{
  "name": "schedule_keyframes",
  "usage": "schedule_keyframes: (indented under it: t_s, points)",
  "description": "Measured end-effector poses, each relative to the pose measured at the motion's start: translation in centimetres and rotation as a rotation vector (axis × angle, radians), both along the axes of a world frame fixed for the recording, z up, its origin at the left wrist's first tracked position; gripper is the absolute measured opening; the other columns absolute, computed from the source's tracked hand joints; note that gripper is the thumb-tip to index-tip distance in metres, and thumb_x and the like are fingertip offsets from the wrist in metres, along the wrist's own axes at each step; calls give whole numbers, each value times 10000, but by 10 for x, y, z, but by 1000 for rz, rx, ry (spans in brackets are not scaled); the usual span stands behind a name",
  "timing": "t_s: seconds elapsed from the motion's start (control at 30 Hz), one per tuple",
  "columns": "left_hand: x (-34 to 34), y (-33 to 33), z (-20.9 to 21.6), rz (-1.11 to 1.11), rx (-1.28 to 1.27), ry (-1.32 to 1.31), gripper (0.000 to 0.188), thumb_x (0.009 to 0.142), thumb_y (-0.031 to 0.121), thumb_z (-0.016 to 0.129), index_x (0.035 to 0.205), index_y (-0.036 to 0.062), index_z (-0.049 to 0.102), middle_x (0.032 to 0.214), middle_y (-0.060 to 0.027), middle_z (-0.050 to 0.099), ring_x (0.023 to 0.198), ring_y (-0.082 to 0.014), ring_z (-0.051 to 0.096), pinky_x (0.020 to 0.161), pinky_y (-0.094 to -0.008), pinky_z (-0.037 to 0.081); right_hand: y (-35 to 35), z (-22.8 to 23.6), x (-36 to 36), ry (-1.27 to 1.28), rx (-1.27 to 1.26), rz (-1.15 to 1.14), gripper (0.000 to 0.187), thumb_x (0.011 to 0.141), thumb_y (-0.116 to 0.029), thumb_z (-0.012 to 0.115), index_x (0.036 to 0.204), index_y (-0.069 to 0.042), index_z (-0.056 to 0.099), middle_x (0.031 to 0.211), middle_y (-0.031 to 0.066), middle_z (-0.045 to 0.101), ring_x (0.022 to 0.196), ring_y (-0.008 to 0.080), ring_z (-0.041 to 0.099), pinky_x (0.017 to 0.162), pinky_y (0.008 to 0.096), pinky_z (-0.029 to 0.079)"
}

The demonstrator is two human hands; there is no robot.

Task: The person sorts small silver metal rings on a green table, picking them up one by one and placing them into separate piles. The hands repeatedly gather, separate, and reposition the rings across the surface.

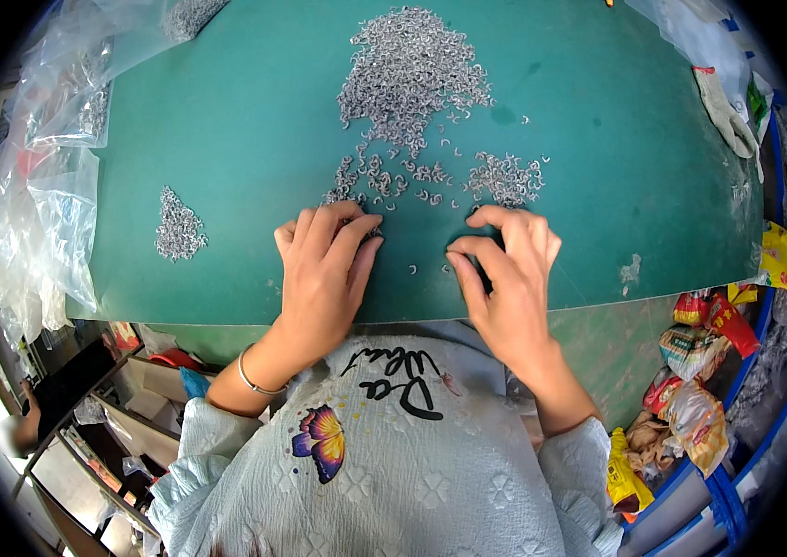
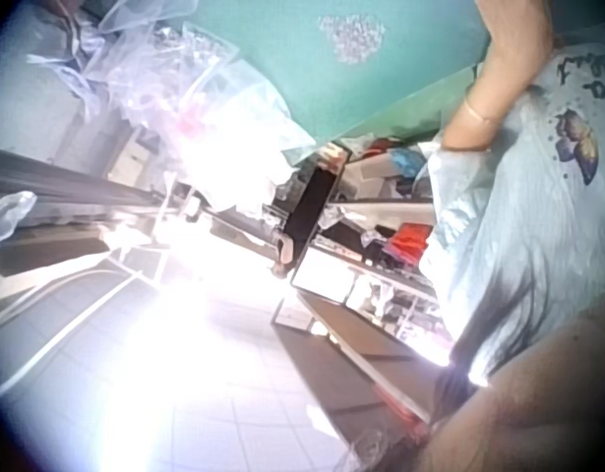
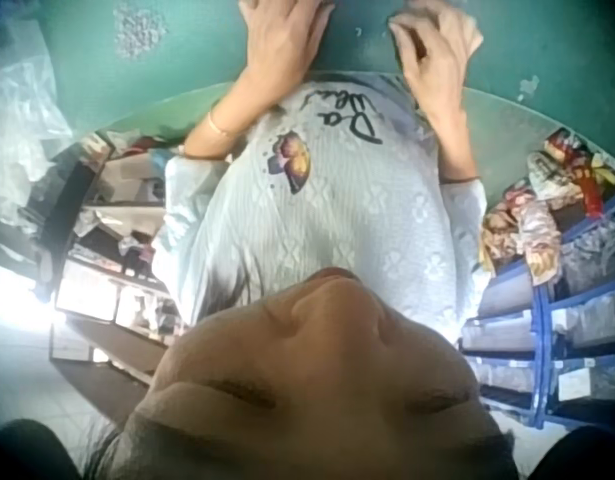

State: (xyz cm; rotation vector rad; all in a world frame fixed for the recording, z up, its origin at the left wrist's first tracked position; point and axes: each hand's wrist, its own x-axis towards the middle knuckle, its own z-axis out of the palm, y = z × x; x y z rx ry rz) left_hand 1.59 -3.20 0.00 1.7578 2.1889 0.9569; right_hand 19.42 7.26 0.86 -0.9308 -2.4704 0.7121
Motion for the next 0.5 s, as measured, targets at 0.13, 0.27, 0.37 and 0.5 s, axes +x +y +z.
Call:
schedule_keyframes:
  t_s: [0.13,0.27,0.37,0.5]
  points:
    - [-5,-4,-1,-41,-7,5,255,797,8,731,1041,45,669,1031,-67,612,882,-238,556,804,-373,346,4,0,1,-18,36,-97,147,762,-63,774,881,-71,689,1041,46,607,971,250,519,853,381,340]
    - [-3,-8,1,-71,37,-111,259,791,-28,725,1033,48,674,1014,-66,620,854,-230,558,795,-360,344,11,-1,-4,-9,105,-157,180,758,-74,784,914,-77,694,1019,36,610,959,245,526,863,383,330]
    - [-4,-6,1,-57,58,-115,257,784,-50,722,1018,48,681,1012,-63,635,852,-223,578,794,-350,358,15,-8,-10,-45,277,-169,187,756,-75,786,920,-89,698,1011,23,613,964,244,542,868,386,324]
    - [-13,-8,0,3,110,-70,276,784,-20,716,1046,49,664,1039,-76,622,873,-239,582,785,-376,363,14,-7,-4,-36,312,-115,186,750,-68,789,907,-86,692,1000,18,631,965,233,563,867,385,324]
